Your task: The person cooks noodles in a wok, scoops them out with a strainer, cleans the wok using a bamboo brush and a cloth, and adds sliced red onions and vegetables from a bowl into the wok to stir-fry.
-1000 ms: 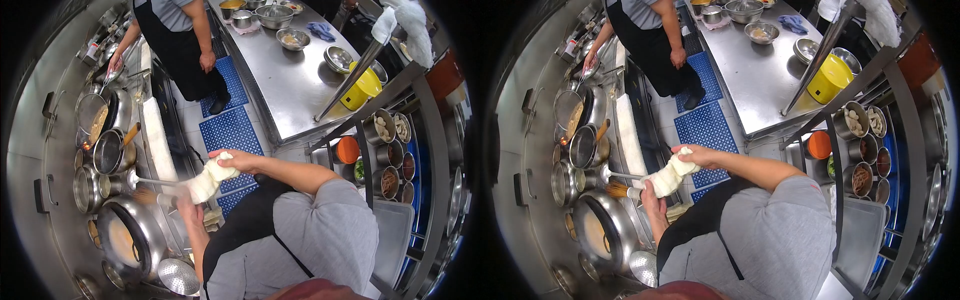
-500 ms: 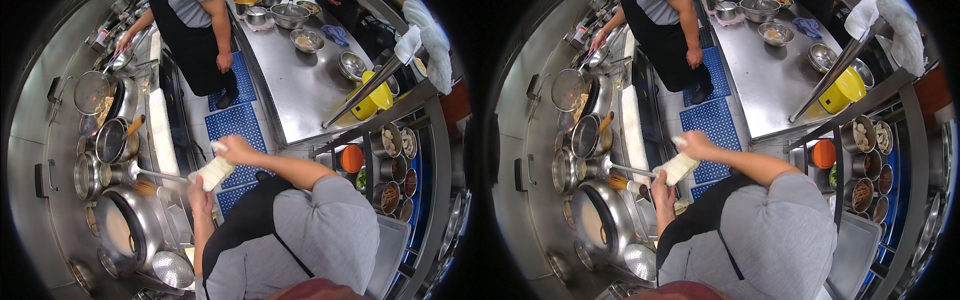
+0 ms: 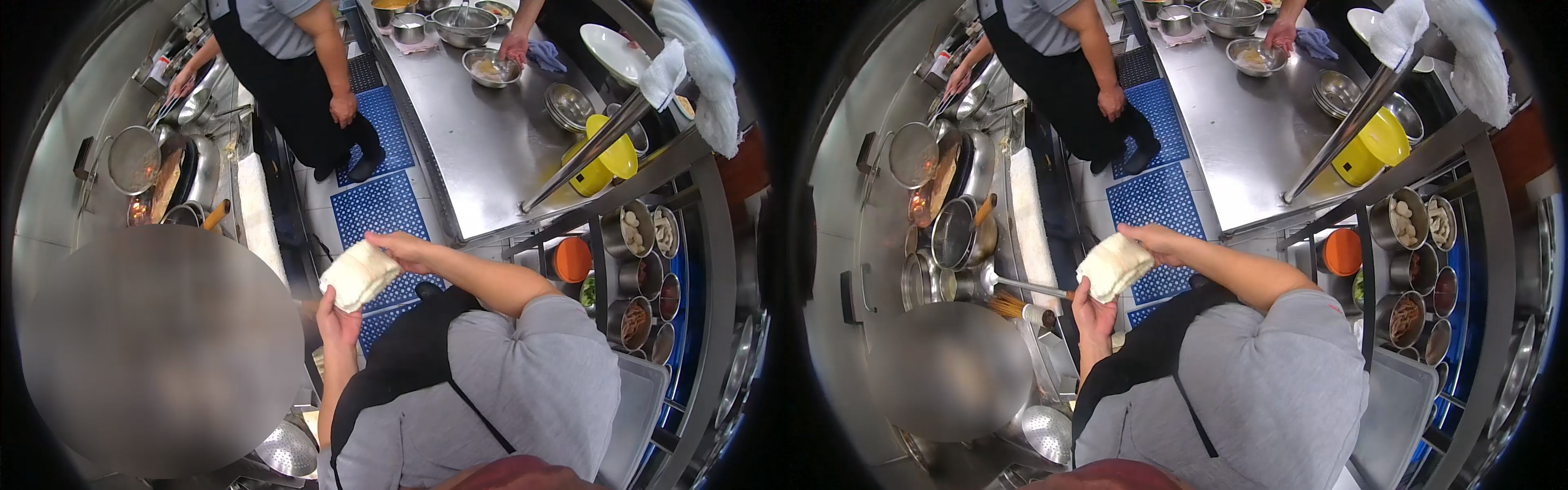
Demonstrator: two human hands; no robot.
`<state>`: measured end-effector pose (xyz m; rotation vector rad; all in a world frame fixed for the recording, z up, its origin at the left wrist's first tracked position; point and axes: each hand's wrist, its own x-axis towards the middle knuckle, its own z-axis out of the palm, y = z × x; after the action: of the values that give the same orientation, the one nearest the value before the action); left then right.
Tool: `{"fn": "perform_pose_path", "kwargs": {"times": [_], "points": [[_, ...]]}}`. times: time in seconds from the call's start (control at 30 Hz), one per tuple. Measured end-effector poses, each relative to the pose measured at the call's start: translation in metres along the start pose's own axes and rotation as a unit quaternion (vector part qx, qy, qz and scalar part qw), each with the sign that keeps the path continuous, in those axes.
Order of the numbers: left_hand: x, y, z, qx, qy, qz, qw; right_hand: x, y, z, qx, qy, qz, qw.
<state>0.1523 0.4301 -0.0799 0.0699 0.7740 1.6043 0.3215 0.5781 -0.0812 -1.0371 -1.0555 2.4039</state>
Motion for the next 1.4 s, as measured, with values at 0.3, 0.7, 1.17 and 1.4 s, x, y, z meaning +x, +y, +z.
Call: {"fn": "perform_pose_path", "kwargs": {"times": [0.3,0.7,1.17,1.4], "points": [[0.018,-0.025,0.002,0.252,0.162,0.13,0.945,0.025,0.029,0.015,0.004,0.115,-0.078,0.99],[0.018,-0.033,-0.024,0.504,0.129,0.21,0.828,0.029,0.027,0.053,0.06,-0.086,0.151,0.983],[-0.08,-0.078,-0.157,0.654,0.35,-0.105,0.663,0.089,0.054,0.028,-0.356,-0.218,0.019,0.909],[-0.237,-0.187,-0.27,0.499,0.577,-0.253,0.596,0.146,0.076,0.059,-0.425,-0.251,-0.066,0.867]]}}
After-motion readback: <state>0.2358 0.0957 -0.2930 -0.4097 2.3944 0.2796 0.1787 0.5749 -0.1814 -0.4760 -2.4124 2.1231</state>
